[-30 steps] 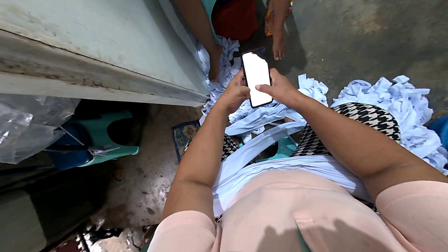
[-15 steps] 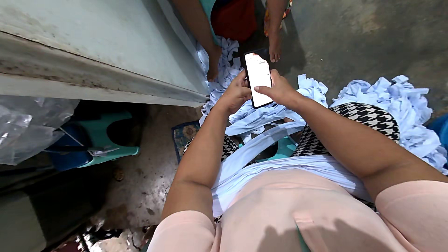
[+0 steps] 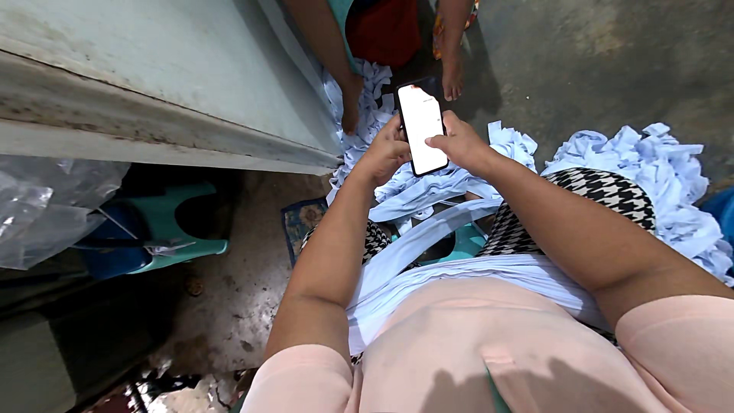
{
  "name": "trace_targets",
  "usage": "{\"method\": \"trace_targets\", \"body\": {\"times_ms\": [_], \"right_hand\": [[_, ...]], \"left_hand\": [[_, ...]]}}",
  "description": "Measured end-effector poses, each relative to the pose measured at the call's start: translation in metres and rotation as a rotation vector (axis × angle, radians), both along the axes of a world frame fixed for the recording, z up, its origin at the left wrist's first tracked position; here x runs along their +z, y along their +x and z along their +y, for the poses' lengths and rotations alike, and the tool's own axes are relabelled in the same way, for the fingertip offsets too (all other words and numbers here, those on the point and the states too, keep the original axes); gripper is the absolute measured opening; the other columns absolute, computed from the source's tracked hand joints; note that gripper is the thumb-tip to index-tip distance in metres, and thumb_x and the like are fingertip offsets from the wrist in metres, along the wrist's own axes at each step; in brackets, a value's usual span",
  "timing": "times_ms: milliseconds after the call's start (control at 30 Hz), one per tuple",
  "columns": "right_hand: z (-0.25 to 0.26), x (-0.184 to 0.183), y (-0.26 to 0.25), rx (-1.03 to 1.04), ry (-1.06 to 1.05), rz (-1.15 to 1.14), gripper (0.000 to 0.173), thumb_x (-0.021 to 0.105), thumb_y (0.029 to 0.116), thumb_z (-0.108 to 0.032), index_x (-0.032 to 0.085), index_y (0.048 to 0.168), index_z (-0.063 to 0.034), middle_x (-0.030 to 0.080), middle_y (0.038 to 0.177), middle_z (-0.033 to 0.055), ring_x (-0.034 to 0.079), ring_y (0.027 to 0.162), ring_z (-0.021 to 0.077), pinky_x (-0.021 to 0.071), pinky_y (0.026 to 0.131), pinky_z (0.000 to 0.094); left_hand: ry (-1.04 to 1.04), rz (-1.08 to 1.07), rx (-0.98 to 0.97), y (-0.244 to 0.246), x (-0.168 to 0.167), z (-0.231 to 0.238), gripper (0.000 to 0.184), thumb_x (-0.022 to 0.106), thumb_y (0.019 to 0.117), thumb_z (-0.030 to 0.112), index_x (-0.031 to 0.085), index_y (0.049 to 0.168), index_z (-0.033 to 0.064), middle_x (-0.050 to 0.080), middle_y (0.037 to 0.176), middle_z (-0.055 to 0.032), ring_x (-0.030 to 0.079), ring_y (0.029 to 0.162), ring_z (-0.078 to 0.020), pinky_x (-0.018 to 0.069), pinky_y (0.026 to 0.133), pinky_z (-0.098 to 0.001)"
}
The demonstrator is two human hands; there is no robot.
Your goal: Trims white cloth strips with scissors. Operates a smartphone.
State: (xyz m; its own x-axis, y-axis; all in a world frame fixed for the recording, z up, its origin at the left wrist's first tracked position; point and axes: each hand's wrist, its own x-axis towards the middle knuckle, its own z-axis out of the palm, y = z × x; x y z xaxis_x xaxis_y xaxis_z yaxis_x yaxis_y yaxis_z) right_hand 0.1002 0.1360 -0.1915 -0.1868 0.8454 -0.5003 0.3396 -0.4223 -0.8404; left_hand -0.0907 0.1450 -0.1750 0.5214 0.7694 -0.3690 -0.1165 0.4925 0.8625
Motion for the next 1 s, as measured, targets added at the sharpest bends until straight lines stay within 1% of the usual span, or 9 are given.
{"method": "trace_targets", "body": {"times_ms": [67, 167, 300, 433, 533, 633, 767, 867, 1000], "right_hand": [[0.0, -0.001, 0.001, 0.005, 0.007, -0.003, 0.051, 0.063, 0.1001, -0.021, 0.043, 0.143, -0.0028, 0.065, 0.122, 0.022, 0.067, 0.112, 0.0317, 0.0536, 0.096, 0.0532], [0.0, 0.0, 0.0, 0.007, 0.008, -0.016, 0.049, 0.063, 0.0997, -0.019, 0.044, 0.142, -0.002, 0.064, 0.122, 0.0231, 0.066, 0.112, 0.0327, 0.0526, 0.097, 0.0546], [0.002, 0.002, 0.001, -0.009, -0.013, 0.008, 0.049, 0.059, 0.0995, -0.015, 0.044, 0.144, -0.0041, 0.064, 0.125, 0.0222, 0.065, 0.114, 0.0316, 0.0524, 0.096, 0.0542], [0.002, -0.001, 0.002, -0.006, -0.009, 0.015, 0.046, 0.058, 0.1004, -0.016, 0.045, 0.143, -0.004, 0.064, 0.124, 0.0217, 0.066, 0.113, 0.0315, 0.0529, 0.096, 0.0538], [0.003, 0.001, 0.003, -0.006, -0.001, 0.024, 0.043, 0.054, 0.1001, -0.013, 0.047, 0.142, -0.0041, 0.064, 0.124, 0.0214, 0.065, 0.113, 0.0308, 0.0525, 0.096, 0.0534], [0.003, 0.003, 0.003, -0.018, -0.006, 0.035, 0.043, 0.052, 0.1003, -0.011, 0.047, 0.142, -0.0052, 0.064, 0.124, 0.0211, 0.065, 0.112, 0.0301, 0.0529, 0.094, 0.0527], [0.003, 0.004, 0.004, -0.014, -0.013, 0.034, 0.041, 0.05, 0.1007, -0.011, 0.049, 0.141, -0.0052, 0.064, 0.123, 0.0215, 0.066, 0.109, 0.0306, 0.0539, 0.091, 0.0528], [0.004, 0.008, 0.005, -0.02, -0.009, 0.032, 0.041, 0.047, 0.0999, -0.009, 0.051, 0.14, -0.0058, 0.063, 0.125, 0.0205, 0.064, 0.113, 0.0294, 0.0523, 0.094, 0.0532], [0.004, 0.01, 0.006, -0.013, -0.001, 0.036, 0.04, 0.045, 0.1003, -0.008, 0.052, 0.14, -0.0058, 0.062, 0.129, 0.0188, 0.063, 0.116, 0.0266, 0.0511, 0.097, 0.0509]], "left_hand": [[-0.002, -0.002, 0.002, 0.0, 0.0, 0.0, 0.064, 0.047, 0.0852, -0.013, 0.034, 0.145, 0.0061, 0.064, 0.122, -0.0125, 0.069, 0.1, -0.0194, 0.0586, 0.088, -0.0383], [-0.005, 0.0, -0.004, -0.001, 0.001, 0.0, 0.065, 0.046, 0.0854, -0.013, 0.033, 0.146, 0.0061, 0.064, 0.122, -0.0122, 0.068, 0.101, -0.0192, 0.0585, 0.088, -0.0385], [0.001, -0.007, -0.006, -0.001, 0.0, 0.0, 0.065, 0.046, 0.0858, -0.012, 0.032, 0.146, 0.0065, 0.064, 0.122, -0.0118, 0.068, 0.101, -0.0186, 0.0582, 0.089, -0.038], [-0.001, -0.009, 0.001, 0.0, 0.002, 0.0, 0.065, 0.046, 0.0849, -0.014, 0.033, 0.146, 0.0064, 0.064, 0.121, -0.0114, 0.068, 0.1, -0.0179, 0.0583, 0.088, -0.0369], [0.001, -0.007, 0.01, 0.0, 0.003, 0.0, 0.063, 0.045, 0.085, -0.014, 0.034, 0.144, 0.0061, 0.065, 0.12, -0.0108, 0.068, 0.099, -0.0175, 0.0583, 0.088, -0.0364], [0.0, -0.003, 0.01, 0.0, 0.003, 0.0, 0.061, 0.045, 0.0851, -0.014, 0.035, 0.142, 0.0066, 0.064, 0.12, -0.0101, 0.068, 0.099, -0.017, 0.058, 0.088, -0.0364], [-0.007, -0.009, 0.01, -0.001, 0.002, 0.001, 0.064, 0.045, 0.085, -0.014, 0.033, 0.145, 0.0063, 0.063, 0.122, -0.0115, 0.068, 0.101, -0.0185, 0.0578, 0.089, -0.038], [0.0, -0.004, 0.014, -0.001, 0.002, 0.001, 0.063, 0.044, 0.0843, -0.014, 0.033, 0.143, 0.0061, 0.064, 0.121, -0.0116, 0.068, 0.1, -0.0183, 0.058, 0.089, -0.0377], [0.001, -0.019, 0.01, -0.002, 0.003, 0.001, 0.064, 0.043, 0.085, -0.014, 0.033, 0.144, 0.0068, 0.064, 0.122, -0.0116, 0.068, 0.102, -0.0186, 0.0577, 0.089, -0.0379]]}}
